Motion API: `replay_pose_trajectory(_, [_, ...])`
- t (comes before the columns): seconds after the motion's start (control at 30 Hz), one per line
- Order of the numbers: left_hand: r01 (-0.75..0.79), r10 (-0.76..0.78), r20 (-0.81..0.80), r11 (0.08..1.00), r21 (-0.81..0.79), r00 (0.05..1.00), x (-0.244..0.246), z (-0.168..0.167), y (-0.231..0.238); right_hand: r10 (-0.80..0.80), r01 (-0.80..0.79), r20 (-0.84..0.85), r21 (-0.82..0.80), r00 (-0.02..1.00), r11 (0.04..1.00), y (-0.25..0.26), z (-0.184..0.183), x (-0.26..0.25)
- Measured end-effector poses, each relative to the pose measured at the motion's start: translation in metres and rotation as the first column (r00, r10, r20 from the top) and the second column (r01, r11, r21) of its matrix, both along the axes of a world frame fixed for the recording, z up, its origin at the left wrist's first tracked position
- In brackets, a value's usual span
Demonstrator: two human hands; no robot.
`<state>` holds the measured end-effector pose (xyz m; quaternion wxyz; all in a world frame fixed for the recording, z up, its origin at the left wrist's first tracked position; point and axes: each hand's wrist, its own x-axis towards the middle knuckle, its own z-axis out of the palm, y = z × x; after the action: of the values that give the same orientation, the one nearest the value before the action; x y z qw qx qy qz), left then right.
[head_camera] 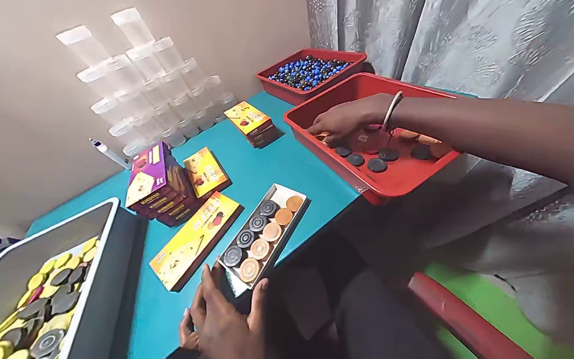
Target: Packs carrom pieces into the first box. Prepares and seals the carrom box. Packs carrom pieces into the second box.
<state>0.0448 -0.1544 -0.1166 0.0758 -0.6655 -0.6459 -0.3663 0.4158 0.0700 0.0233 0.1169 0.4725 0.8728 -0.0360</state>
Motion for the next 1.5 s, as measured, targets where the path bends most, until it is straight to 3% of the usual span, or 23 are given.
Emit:
replay_pose_trajectory(0.17, [-0.021, 0.021, 0.007, 1.000, 0.010, 1.000, 0.001, -0.001, 0.000, 0.011, -0.009, -0.020, 0.095, 1.000, 0.995, 0.006, 0.000, 0.012])
replay_pose_trajectory(0.37, [-0.021, 0.021, 0.017, 1.000, 0.011, 1.000, 0.001, -0.002, 0.000, -0.128, 0.130, -0.049, 0.056, 0.991, 0.990, 0.008, 0.001, 0.019])
replay_pose_trajectory(0.53, [-0.018, 0.017, 0.030, 0.999, 0.029, 0.999, 0.001, -0.001, 0.000, -0.144, 0.148, -0.056, 0.069, 0.988, 0.987, 0.014, -0.001, 0.023])
replay_pose_trajectory(0.73, [-0.016, 0.014, 0.048, 0.999, 0.028, 0.999, 0.001, -0.002, 0.000, -0.305, 0.327, 0.196, -0.095, 0.932, 0.940, 0.010, 0.025, 0.032])
replay_pose_trajectory(0.87, [-0.021, 0.020, 0.053, 0.999, 0.027, 0.998, 0.002, -0.003, 0.000, -0.343, 0.327, 0.208, 0.110, 0.916, 0.939, 0.016, 0.021, 0.060])
replay_pose_trajectory(1.13, [-0.021, 0.018, 0.055, 0.998, 0.055, 0.998, 0.002, -0.005, 0.001, -0.361, 0.364, 0.125, 0.002, 0.924, 0.931, 0.019, 0.012, 0.083])
replay_pose_trajectory(1.23, [-0.019, 0.016, 0.057, 0.998, 0.062, 0.998, 0.002, -0.005, 0.001, -0.396, 0.382, 0.189, 0.109, 0.899, 0.918, 0.018, 0.011, 0.081])
replay_pose_trajectory(1.3, [-0.026, 0.022, 0.060, 0.998, 0.062, 0.998, 0.003, -0.005, 0.001, -0.446, 0.417, 0.086, 0.233, 0.891, 0.879, 0.006, 0.022, 0.064])
replay_pose_trajectory(1.4, [-0.040, 0.036, 0.076, 0.998, 0.056, 0.996, 0.004, -0.005, 0.002, -0.212, 0.325, -0.282, 0.456, 0.936, 0.829, -0.020, 0.039, 0.006])
replay_pose_trajectory(1.5, [-0.024, 0.019, 0.080, 0.998, 0.062, 0.997, 0.002, -0.006, 0.001, 0.117, 0.020, -0.360, 0.356, 0.926, 0.934, -0.054, 0.038, -0.072])
